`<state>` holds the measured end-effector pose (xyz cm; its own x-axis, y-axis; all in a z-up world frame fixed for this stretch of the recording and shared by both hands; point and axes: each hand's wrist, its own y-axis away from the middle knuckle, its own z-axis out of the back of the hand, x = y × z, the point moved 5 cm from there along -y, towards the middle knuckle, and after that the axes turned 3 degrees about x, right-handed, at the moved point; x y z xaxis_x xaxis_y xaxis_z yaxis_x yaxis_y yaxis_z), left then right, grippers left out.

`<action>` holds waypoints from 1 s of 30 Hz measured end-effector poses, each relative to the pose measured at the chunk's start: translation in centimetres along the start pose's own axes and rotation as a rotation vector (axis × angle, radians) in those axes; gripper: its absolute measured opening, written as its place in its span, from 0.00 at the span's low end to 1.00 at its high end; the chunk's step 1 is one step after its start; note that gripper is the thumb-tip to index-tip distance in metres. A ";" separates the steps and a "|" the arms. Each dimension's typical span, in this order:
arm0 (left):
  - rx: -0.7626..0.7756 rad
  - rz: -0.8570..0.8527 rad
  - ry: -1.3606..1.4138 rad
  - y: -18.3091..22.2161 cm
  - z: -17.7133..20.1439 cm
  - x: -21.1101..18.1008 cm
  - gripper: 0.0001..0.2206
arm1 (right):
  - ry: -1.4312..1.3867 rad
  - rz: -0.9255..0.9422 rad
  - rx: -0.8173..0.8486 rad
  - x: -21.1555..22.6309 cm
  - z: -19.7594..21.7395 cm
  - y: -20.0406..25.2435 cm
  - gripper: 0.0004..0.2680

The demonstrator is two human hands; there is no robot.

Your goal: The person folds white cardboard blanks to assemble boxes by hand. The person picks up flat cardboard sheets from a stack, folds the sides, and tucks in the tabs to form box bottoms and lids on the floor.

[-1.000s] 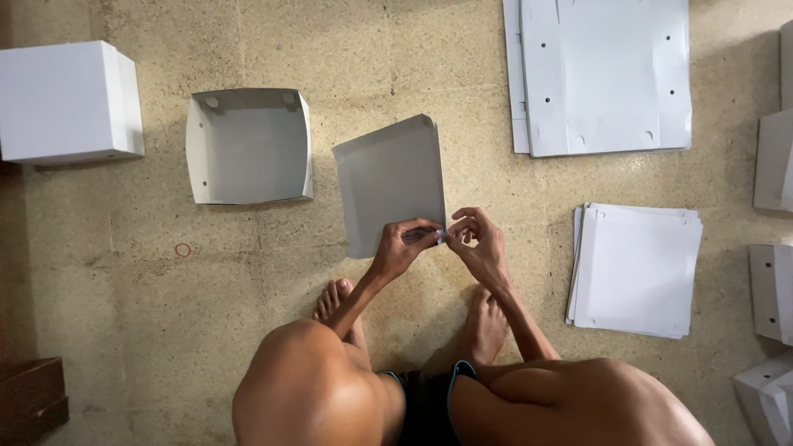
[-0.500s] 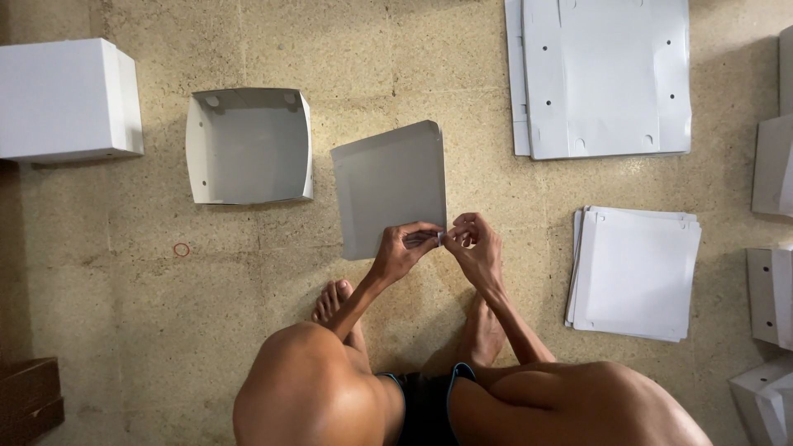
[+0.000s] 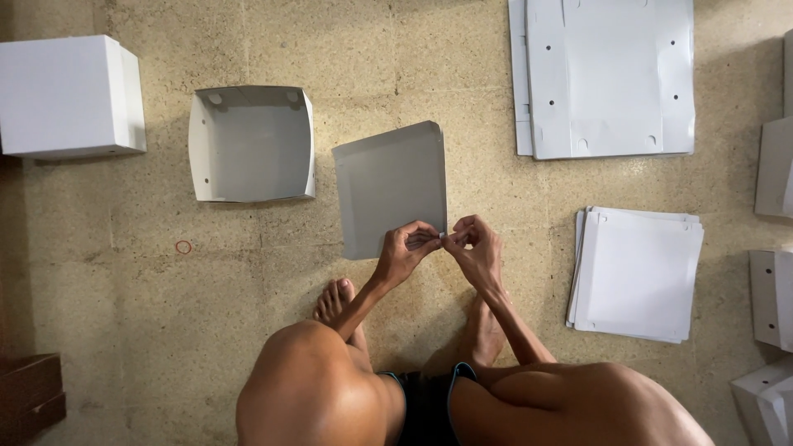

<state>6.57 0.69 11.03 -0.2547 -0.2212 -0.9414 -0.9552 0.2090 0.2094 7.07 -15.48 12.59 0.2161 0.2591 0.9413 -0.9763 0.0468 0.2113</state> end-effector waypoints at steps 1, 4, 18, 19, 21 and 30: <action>-0.001 0.001 0.000 0.0 0.0 0.0 0.09 | 0.000 -0.001 0.001 0.1 0.1 0.0 0.09; -0.004 0.009 0.005 0.0 0.0 -0.2 0.09 | 0.026 0.025 0.026 1.1 0.2 -0.1 0.07; -0.041 0.021 -0.062 0.2 -0.6 0.8 0.09 | -0.016 -0.084 0.086 2.1 0.6 0.8 0.06; -0.040 0.020 -0.062 0.2 -0.7 0.6 0.09 | -0.015 -0.084 0.085 2.0 0.5 0.8 0.06; -0.044 0.051 -0.058 0.1 -0.8 0.2 0.10 | -0.044 -0.072 0.082 1.9 0.3 0.6 0.05; -0.038 0.086 -0.045 0.2 -1.4 0.3 0.10 | 0.092 -0.074 0.079 -1.8 0.1 -0.1 0.09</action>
<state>6.06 -0.70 11.14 -0.3298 -0.1607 -0.9303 -0.9354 0.1888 0.2990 6.82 -16.06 10.89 0.2820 0.3452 0.8951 -0.9530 -0.0065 0.3028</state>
